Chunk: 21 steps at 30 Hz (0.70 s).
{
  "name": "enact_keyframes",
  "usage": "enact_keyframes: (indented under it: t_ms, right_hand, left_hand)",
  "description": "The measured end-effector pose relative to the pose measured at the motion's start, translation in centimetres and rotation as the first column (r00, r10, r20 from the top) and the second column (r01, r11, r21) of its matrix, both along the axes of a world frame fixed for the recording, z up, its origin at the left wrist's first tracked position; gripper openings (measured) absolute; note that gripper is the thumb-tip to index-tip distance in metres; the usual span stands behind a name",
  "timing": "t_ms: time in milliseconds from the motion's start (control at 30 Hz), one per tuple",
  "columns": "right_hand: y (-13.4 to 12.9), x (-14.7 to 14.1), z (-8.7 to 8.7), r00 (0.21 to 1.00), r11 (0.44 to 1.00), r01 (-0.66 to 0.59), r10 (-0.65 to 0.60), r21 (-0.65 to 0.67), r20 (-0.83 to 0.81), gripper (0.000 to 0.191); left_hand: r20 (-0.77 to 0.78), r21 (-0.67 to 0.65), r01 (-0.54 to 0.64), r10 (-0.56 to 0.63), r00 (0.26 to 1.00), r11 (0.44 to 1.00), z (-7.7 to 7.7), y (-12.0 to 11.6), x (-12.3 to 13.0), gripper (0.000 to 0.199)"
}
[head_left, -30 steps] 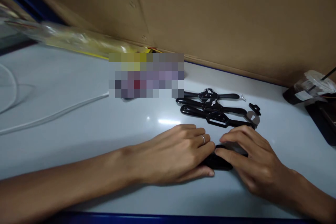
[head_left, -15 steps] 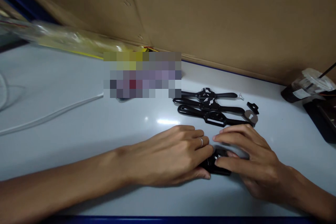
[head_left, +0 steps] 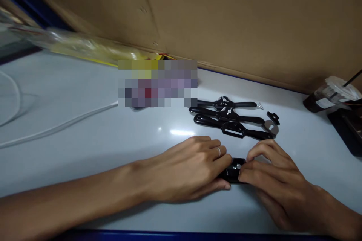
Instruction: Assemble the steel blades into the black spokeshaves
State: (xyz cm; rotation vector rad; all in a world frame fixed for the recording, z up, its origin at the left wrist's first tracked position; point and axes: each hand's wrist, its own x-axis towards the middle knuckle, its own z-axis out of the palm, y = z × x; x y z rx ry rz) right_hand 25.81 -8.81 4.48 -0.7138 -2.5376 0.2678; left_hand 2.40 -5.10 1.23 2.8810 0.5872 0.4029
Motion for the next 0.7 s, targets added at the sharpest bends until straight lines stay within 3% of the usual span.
enact_keyframes:
  t_ms: [200, 300, 400, 467, 533, 633, 700]
  right_hand:
    - [0.7, 0.7, -0.6, 0.999, 0.992, -0.019, 0.023, 0.126, -0.031, 0.022]
    - [1.5, 1.4, -1.1, 0.998, 0.985, 0.033, -0.023, 0.168, -0.057, 0.023]
    - [2.5, 2.1, -1.7, 0.989, 0.973, 0.116, -0.094, 0.200, -0.115, 0.025]
    - [3.3, 2.4, -2.1, 0.975, 0.964, 0.183, -0.153, 0.195, -0.159, 0.024]
    - [4.0, 2.6, -2.3, 0.957, 0.952, 0.249, -0.215, 0.176, -0.193, 0.016]
    - [4.7, 2.9, -2.4, 0.933, 0.933, 0.321, -0.282, 0.164, -0.226, 0.024]
    - [5.0, 3.0, -2.5, 0.913, 0.916, 0.368, -0.323, 0.163, -0.249, 0.023]
  left_hand:
    - [0.012, -0.020, -0.126, 0.126, 0.992, 0.992, -0.1, -0.3, 0.2, 0.024]
    - [0.011, -0.004, -0.178, 0.178, 0.984, 0.984, -0.4, -0.7, 0.5, 0.022]
    - [0.049, 0.027, -0.172, 0.170, 0.984, 0.985, -0.3, -0.6, 0.6, 0.036]
    - [0.100, 0.026, -0.240, 0.236, 0.967, 0.970, 0.3, 0.2, 0.2, 0.043]
    - [0.109, 0.035, -0.365, 0.359, 0.927, 0.930, 1.4, 1.8, -0.7, 0.041]
    - [0.097, 0.041, -0.600, 0.595, 0.798, 0.799, 3.1, 5.1, -3.4, 0.039]
    - [0.034, 0.025, -0.695, 0.694, 0.719, 0.718, 3.7, 7.3, -5.8, 0.048]
